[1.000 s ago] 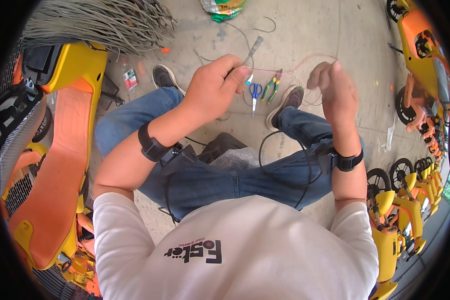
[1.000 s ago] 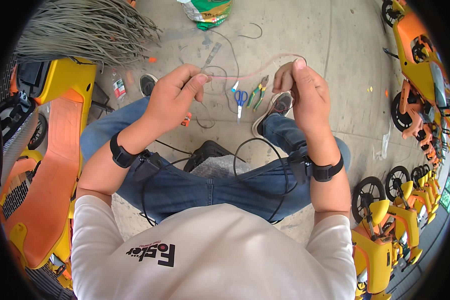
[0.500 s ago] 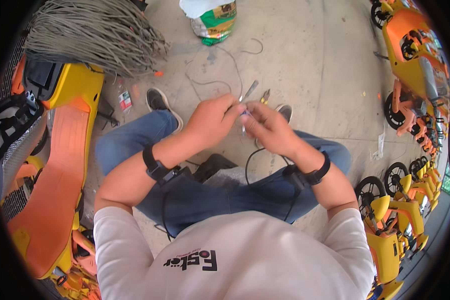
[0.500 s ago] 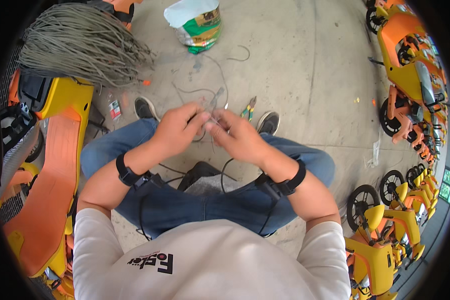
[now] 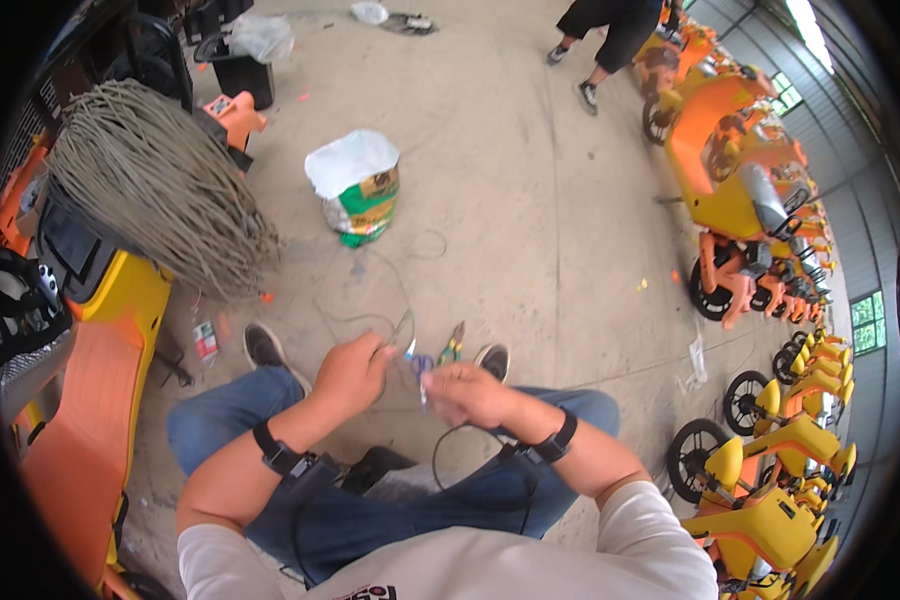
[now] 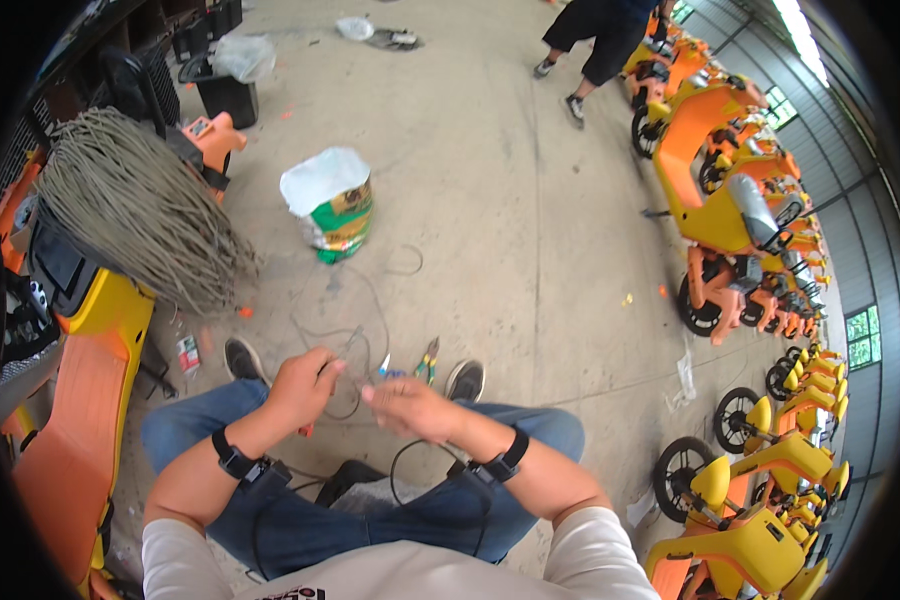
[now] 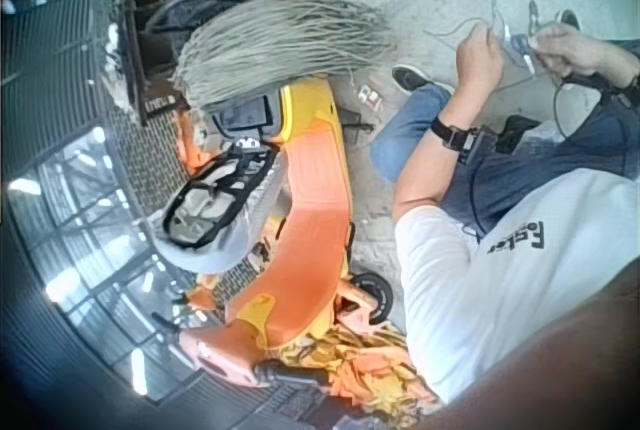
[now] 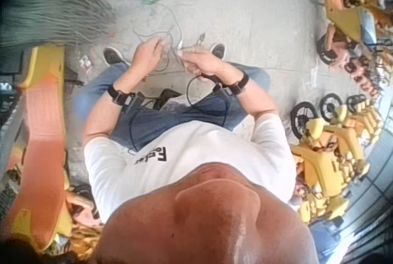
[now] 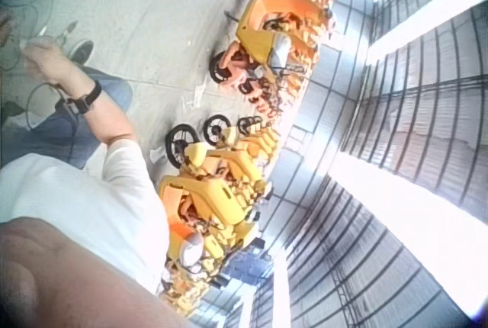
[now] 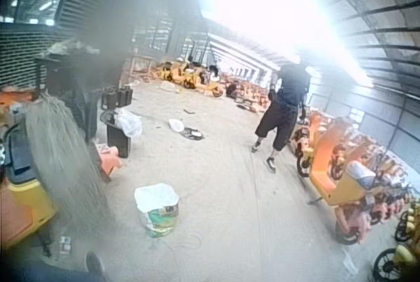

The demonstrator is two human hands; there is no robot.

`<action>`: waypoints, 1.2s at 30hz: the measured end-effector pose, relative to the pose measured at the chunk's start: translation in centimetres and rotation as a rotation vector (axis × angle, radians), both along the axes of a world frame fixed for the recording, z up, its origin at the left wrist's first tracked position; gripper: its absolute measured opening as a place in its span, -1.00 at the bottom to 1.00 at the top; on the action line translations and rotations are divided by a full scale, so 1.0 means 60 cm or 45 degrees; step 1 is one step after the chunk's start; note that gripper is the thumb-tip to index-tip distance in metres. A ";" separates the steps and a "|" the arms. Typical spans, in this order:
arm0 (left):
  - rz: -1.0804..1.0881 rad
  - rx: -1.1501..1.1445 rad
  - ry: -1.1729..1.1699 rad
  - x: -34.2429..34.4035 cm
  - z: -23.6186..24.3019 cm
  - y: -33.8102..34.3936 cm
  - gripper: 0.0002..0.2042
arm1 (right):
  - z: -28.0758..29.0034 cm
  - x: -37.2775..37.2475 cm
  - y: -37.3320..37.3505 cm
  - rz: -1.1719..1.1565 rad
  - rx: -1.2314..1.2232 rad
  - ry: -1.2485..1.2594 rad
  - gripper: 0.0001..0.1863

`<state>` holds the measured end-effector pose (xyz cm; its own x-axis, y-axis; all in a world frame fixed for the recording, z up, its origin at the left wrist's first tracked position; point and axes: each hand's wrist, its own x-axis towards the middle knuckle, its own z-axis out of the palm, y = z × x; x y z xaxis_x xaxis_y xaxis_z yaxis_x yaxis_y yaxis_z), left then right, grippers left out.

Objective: The person strips wire insulation using scissors and pliers, then twists the exposed metal strands of different wires together by hand.

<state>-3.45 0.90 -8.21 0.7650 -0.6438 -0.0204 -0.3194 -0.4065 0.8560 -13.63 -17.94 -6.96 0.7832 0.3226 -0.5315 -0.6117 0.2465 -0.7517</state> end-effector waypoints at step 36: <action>-0.267 0.248 0.118 -0.025 -0.013 0.016 -0.76 | 0.001 0.030 0.048 0.353 -1.471 -0.822 -0.65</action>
